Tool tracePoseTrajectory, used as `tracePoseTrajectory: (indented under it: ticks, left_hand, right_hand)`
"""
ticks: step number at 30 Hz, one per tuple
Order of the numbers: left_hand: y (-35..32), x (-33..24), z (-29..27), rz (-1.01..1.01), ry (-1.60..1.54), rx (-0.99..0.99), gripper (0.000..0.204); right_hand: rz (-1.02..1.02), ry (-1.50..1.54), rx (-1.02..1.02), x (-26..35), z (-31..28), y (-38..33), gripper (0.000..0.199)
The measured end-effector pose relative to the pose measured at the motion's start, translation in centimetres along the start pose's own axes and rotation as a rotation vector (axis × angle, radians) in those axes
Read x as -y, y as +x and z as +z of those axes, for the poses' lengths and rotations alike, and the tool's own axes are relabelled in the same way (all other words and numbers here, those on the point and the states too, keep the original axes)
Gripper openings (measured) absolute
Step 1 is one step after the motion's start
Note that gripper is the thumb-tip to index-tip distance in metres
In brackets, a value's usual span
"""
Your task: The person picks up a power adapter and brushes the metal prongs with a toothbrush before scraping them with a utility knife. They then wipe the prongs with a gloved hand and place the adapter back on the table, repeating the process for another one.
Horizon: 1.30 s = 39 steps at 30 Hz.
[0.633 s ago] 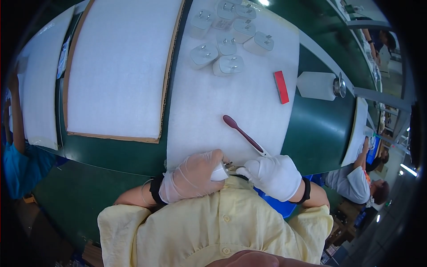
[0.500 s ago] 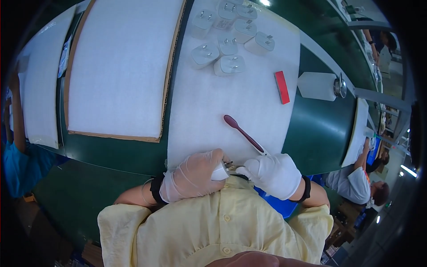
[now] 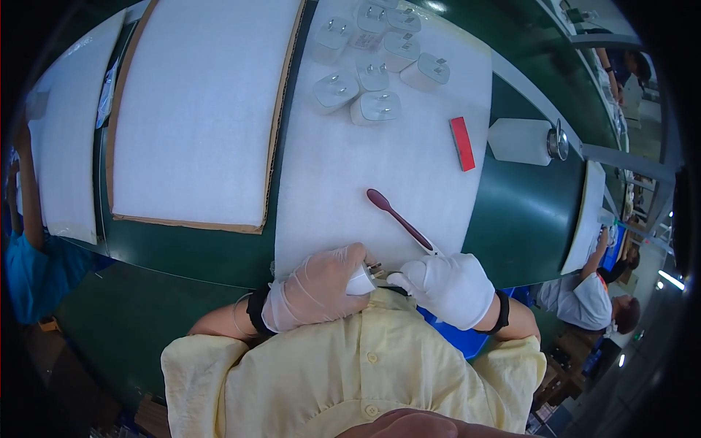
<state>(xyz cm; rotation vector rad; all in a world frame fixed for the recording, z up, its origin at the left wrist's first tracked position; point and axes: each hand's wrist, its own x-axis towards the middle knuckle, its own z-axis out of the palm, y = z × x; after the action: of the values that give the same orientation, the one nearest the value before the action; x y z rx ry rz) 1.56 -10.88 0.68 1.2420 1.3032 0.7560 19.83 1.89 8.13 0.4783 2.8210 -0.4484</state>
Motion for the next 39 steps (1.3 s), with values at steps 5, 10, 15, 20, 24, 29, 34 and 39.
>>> tracePoseTrajectory:
  ticks: [5, 10, 15, 20, 24, 29, 34, 39]
  left_hand:
    - [0.0, -0.1, -0.1, -0.007, 0.005, 0.011, 0.042]
    - [0.0, -0.2, 0.1, 0.003, -0.002, 0.000, 0.042]
    - [-0.1, -0.1, 0.1, 0.006, -0.003, 0.009, 0.043]
    - [-0.1, 0.1, 0.0, -0.022, -0.031, 0.020, 0.044]
    - [0.0, 0.2, 0.0, 0.028, 0.000, -0.021, 0.043]
    - [0.5, -1.2, -0.8, 0.026, 0.099, -0.003, 0.040]
    - [0.2, -0.5, -0.2, -0.003, 0.046, 0.019, 0.039]
    - [0.0, -1.4, 0.1, -0.043, 0.020, -0.059, 0.042]
  right_hand:
    - [-0.025, -0.001, -0.019, -0.3, 0.3, -0.2, 0.032]
    - [-0.009, 0.028, -0.020, -0.3, 0.2, -0.4, 0.029]
    - [-0.021, 0.020, 0.021, -0.4, 0.2, -0.4, 0.028]
    - [-0.044, 0.031, -0.003, -0.5, 0.4, -0.3, 0.027]
    - [-0.045, 0.004, -0.002, -0.5, 0.3, 0.0, 0.026]
    - [-0.071, 0.063, -0.019, -0.9, 0.1, -0.2, 0.027]
    - [-0.145, 0.199, -0.118, -1.5, -1.0, 0.0, 0.020]
    - [-0.164, 0.126, -0.212, -1.2, 0.0, -0.2, 0.011]
